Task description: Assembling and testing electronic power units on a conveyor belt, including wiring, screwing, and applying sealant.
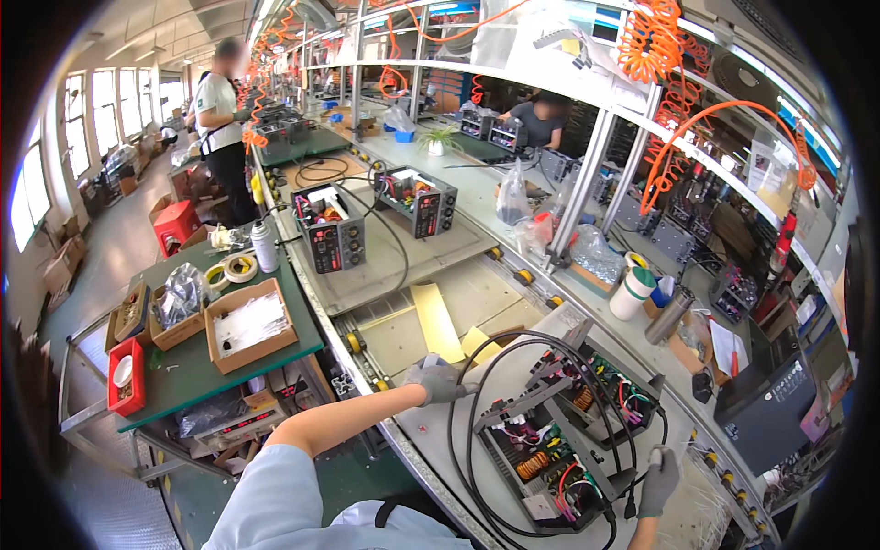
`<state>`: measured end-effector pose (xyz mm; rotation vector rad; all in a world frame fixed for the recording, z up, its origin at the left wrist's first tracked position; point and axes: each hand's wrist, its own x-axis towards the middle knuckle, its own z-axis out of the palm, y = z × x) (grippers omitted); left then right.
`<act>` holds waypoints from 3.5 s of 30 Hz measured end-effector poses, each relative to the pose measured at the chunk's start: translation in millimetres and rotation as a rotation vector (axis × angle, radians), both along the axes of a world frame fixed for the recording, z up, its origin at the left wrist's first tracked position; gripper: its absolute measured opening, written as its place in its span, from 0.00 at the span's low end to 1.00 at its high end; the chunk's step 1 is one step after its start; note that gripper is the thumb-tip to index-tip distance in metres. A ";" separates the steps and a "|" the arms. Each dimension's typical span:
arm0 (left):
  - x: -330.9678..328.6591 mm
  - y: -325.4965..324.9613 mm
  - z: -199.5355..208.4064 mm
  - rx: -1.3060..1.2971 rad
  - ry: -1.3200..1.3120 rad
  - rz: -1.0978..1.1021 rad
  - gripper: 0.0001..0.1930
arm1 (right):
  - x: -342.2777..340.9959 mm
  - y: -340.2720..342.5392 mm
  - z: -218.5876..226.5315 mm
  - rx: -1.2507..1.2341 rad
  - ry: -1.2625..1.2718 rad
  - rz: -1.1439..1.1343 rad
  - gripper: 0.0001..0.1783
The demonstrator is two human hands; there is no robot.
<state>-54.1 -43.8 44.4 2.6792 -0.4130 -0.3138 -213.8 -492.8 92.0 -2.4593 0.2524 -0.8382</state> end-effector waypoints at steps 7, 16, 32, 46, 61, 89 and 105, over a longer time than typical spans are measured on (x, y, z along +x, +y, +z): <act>-2.8 -17.4 -9.8 0.057 -0.250 0.058 0.25 | -72.7 90.0 49.7 -0.148 -0.229 -0.033 0.07; -52.8 -90.5 57.8 0.089 0.229 -0.240 0.35 | -86.3 219.0 2.0 -0.440 0.037 0.861 0.11; 168.3 166.5 -127.1 0.586 -0.495 0.548 0.16 | -124.0 79.2 -79.7 -0.646 0.128 -0.034 0.19; 111.0 -8.1 -42.0 0.188 -0.891 0.000 0.19 | -245.7 -149.5 -119.3 -0.493 0.306 -0.368 0.13; 87.4 48.0 -11.4 0.731 -0.428 0.176 0.23 | -102.4 -10.3 -100.7 -0.163 0.474 0.357 0.07; -12.8 -55.3 5.4 0.559 0.012 -0.073 0.23 | -199.6 -227.7 -215.2 -0.200 0.571 -0.493 0.28; -81.9 -90.5 -78.0 0.069 -0.654 -0.178 0.24 | -215.3 -239.2 -286.0 -1.091 1.421 -0.315 0.42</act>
